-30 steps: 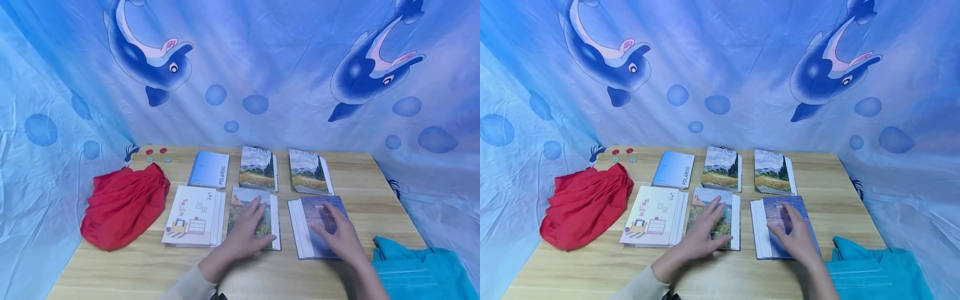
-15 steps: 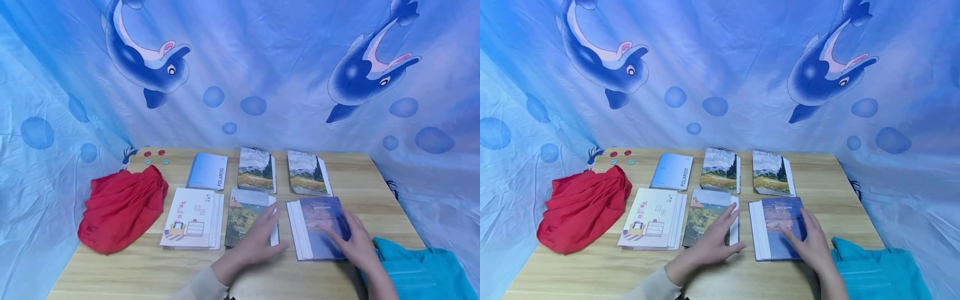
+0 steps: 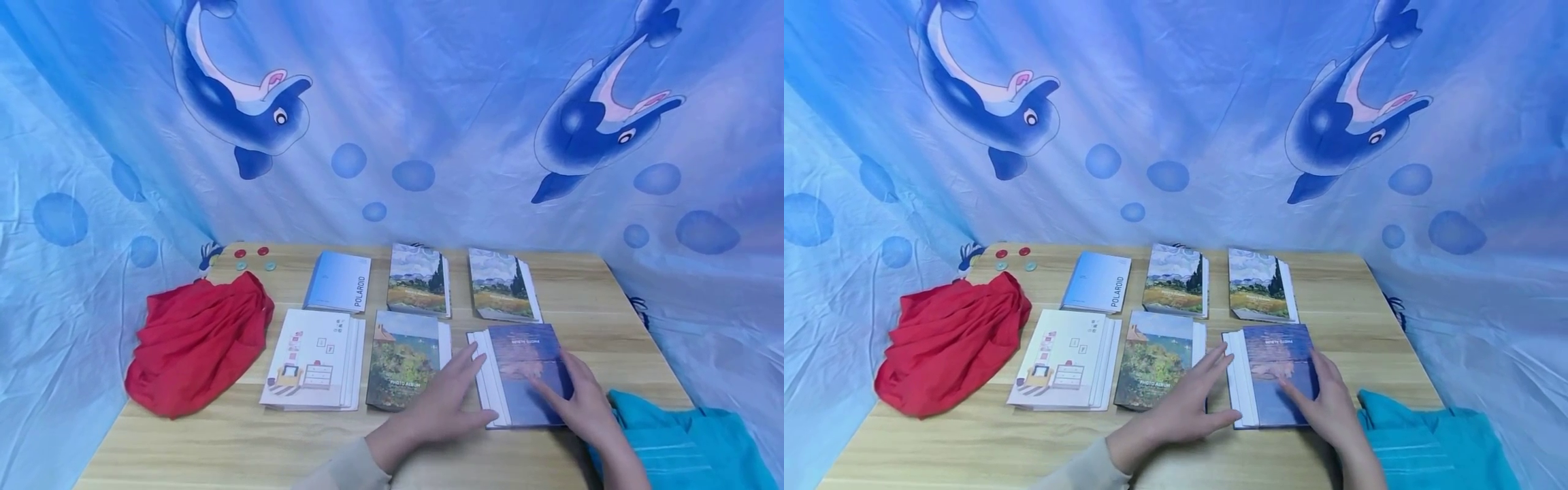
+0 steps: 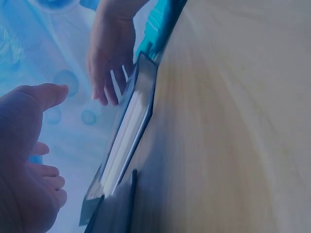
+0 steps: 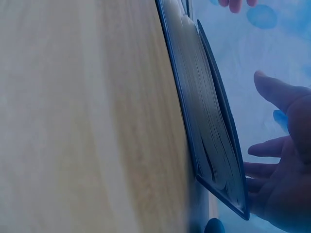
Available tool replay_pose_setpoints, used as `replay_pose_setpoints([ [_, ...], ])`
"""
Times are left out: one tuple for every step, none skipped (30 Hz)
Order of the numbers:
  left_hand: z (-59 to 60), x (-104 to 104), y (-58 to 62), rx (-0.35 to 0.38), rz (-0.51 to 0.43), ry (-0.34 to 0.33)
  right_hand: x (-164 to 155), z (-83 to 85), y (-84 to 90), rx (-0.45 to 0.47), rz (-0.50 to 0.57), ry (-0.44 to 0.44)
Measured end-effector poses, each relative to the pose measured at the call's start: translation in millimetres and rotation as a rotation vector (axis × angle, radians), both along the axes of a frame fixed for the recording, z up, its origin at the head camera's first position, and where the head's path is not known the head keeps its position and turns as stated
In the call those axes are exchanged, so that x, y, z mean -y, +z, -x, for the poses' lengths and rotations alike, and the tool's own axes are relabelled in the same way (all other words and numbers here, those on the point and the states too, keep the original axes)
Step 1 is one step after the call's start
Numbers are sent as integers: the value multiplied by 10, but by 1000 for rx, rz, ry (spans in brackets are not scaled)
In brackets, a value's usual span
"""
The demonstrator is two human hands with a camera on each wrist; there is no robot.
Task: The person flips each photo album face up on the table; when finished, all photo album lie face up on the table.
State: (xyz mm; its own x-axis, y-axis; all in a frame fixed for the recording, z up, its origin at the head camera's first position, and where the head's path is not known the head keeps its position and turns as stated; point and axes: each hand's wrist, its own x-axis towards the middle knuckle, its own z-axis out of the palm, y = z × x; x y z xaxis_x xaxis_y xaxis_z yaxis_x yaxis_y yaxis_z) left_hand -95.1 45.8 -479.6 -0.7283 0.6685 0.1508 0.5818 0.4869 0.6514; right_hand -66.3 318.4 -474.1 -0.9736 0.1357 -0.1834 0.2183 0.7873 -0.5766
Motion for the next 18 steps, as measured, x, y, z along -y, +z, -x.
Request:
replay_pose_setpoints([
  [-3, -31, -8, 5, 10, -3, -2, 2, 0, 5, -2, 4],
  [-7, -63, -20, 8, 16, -10, -4, 3, -1, 9, -8, 11],
  [-11, -97, -34, 7, 20, -19, -4, 1, -4, 10, -15, 18],
  [-20, -132, -53, 11, 18, -35, -6, -9, -11, 13, -23, 23],
  [-29, -167, -74, 9, 18, -53, -9, -17, -19, 10, -31, 29],
  [-37, -202, -98, 9, 11, -71, -12, -24, -28, 6, -39, 35],
  [-49, -232, -123, 5, 12, -88, -13, -28, -36, 2, -45, 40],
  [-61, -260, -148, -2, 12, -105, -12, -33, -44, 1, -53, 41],
  [-73, -287, -171, -5, 14, -118, -13, -35, -51, 0, -59, 41],
  [-87, -314, -193, -2, 17, -127, -14, -37, -59, 2, -62, 40],
  [-98, -338, -214, -3, 25, -132, -14, -36, -61, 8, -60, 38],
  [-111, -357, -233, -5, 35, -133, -10, -36, -60, 18, -58, 34],
  [-122, -372, -250, -9, 52, -131, -4, -38, -61, 23, -55, 32],
  [-131, -386, -267, -15, 68, -127, 4, -39, -60, 31, -52, 31],
  [-138, -394, -279, -15, 81, -121, 11, -41, -61, 34, -47, 33],
  [-142, -401, -293, -19, 95, -113, 19, -44, -62, 36, -42, 34],
  [-143, -405, -302, -23, 105, -106, 25, -48, -63, 34, -39, 36],
  [-143, -408, -307, -25, 113, -97, 31, -53, -67, 30, -38, 37],
])
